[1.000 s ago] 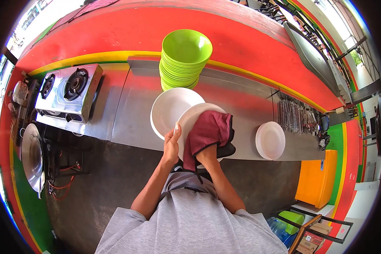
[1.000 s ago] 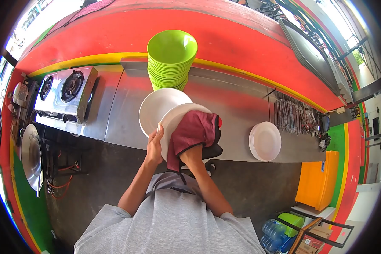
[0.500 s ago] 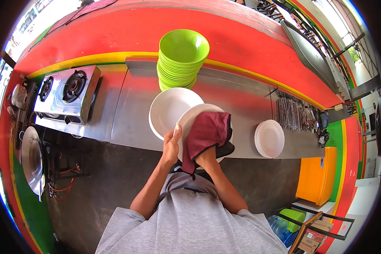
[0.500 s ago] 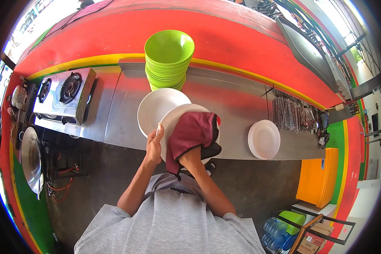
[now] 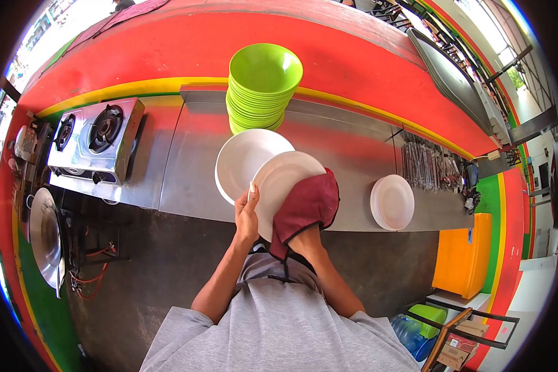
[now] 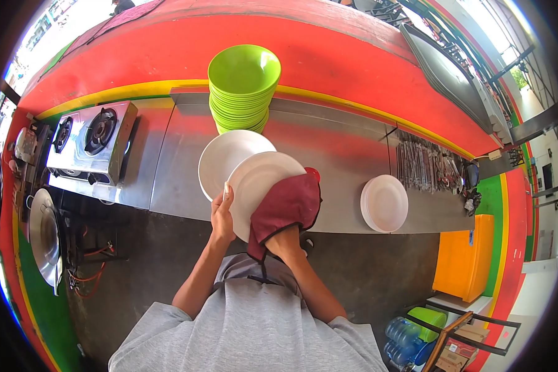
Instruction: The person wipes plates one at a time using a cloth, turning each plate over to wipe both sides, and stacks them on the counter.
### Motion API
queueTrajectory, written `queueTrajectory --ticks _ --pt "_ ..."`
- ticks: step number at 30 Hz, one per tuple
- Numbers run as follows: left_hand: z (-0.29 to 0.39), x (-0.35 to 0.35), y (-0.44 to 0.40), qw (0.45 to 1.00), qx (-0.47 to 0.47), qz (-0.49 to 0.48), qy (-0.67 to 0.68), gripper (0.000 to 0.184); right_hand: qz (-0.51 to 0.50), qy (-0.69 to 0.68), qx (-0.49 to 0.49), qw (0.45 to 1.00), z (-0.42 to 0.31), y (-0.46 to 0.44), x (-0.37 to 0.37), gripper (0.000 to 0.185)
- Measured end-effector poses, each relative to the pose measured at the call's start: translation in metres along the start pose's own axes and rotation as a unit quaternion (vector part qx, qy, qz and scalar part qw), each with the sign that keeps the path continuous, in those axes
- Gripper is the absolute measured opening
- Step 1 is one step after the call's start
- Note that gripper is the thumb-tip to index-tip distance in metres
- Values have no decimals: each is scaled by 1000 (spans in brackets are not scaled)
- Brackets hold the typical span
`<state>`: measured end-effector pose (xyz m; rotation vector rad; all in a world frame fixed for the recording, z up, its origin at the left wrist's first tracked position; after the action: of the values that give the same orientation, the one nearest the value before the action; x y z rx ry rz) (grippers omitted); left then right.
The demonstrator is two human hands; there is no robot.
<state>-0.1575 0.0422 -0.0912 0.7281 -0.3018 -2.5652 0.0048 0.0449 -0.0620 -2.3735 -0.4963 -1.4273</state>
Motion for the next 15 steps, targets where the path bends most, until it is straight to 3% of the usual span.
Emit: queueTrajectory --ticks 2,5,8,15 --pt "-9 3 -7 999 10 -20 25 46 -68 8 38 997 -12 4 -10 55" --pt "6 -14 -2 994 27 -28 100 35 -196 -75 63 976 -42 3 -9 57" --pt "6 -20 1 991 58 -44 109 40 -100 -175 49 978 -47 7 -20 63" --pt "20 -37 10 991 38 -112 66 44 -30 -121 59 990 -26 -12 -20 60"
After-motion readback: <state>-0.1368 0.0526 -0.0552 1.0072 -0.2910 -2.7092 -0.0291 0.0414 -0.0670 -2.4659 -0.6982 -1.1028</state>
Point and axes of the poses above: each hand's wrist, its own y-axis away from the middle knuckle, its own x-axis out of the back of the hand, z = x × y, the point moved 9 cm from there along -y, towards the middle knuckle, and after that the axes turned 7 degrees about y, right-handed, at the moved point
